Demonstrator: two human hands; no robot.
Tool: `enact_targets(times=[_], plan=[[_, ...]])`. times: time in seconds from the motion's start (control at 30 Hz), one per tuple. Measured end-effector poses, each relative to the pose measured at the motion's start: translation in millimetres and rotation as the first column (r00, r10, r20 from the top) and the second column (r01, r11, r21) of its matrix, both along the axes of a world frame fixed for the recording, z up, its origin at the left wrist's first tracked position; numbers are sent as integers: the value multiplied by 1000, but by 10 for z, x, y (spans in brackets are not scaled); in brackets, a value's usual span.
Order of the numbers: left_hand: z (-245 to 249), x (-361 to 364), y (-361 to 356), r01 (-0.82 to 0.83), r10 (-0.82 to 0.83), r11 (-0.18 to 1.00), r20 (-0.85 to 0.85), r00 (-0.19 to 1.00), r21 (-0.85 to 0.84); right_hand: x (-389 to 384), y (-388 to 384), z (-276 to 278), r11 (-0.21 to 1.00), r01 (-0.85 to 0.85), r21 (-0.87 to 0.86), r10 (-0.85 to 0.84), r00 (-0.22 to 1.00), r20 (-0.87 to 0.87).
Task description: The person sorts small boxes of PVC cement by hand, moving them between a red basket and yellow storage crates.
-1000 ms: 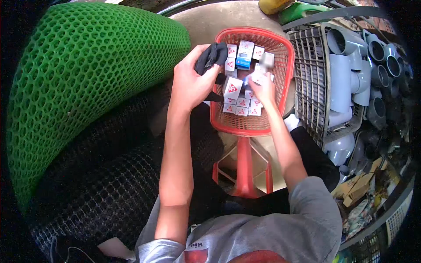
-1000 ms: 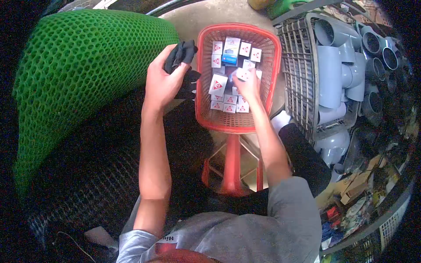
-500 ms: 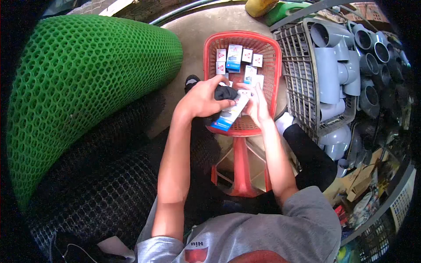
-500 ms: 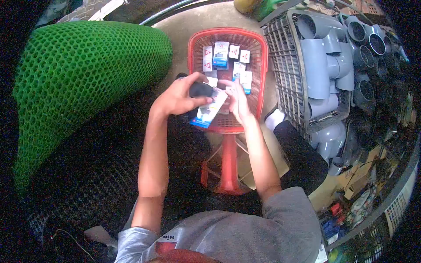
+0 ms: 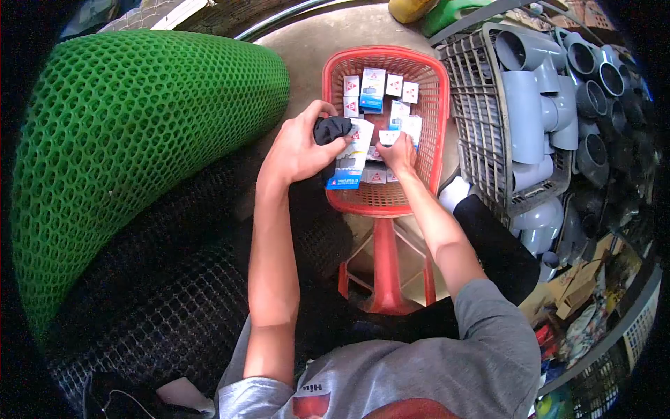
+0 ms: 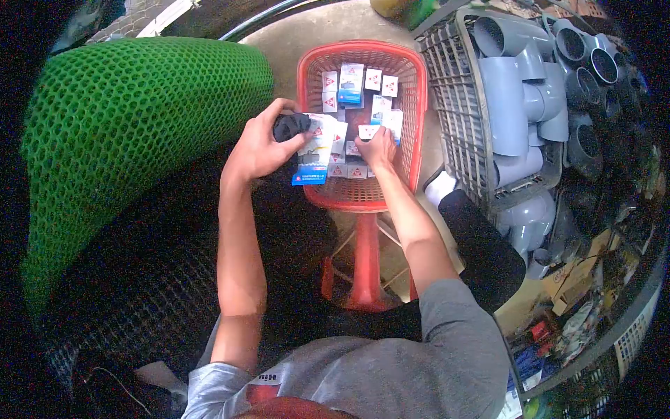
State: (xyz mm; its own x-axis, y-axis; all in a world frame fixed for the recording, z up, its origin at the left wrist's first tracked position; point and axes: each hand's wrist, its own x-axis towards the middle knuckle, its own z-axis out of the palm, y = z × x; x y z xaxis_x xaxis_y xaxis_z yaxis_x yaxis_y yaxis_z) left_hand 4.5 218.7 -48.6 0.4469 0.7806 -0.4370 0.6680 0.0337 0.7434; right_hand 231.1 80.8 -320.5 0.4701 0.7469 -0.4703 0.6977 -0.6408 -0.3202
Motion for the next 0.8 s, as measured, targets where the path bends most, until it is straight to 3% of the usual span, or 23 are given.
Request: enact_targets(times=[0.13,0.17,0.33,0.43,0.57,0.7,0.8], plan=[[-1,2,-1,-51,48,998,74,996,38,-53,106,-88,962,41,271,-13,995,-103],[12,6,3,-68,64,997,88,994,44,-43,160,-89,987,-14,159,39,987,-156],[5,11,16,-30,29,999,57,998,28,-1,560,-304,979,-152,134,170,977,-133],[5,22,20,-19,19,1000,36,999,9,110,638,-610,970,-242,27,240,933,-270],[50,15,48,-31,31,999,1,1000,-36,69,395,-555,989,-130,-73,107,959,-261],[47,13,1,-24,25,1000,48,999,-14,106,392,-325,921,-260,-289,190,950,-247],[74,33,0,-21,21,1000,16,1000,-9,216,537,-362,910,-311,-274,255,942,-220]])
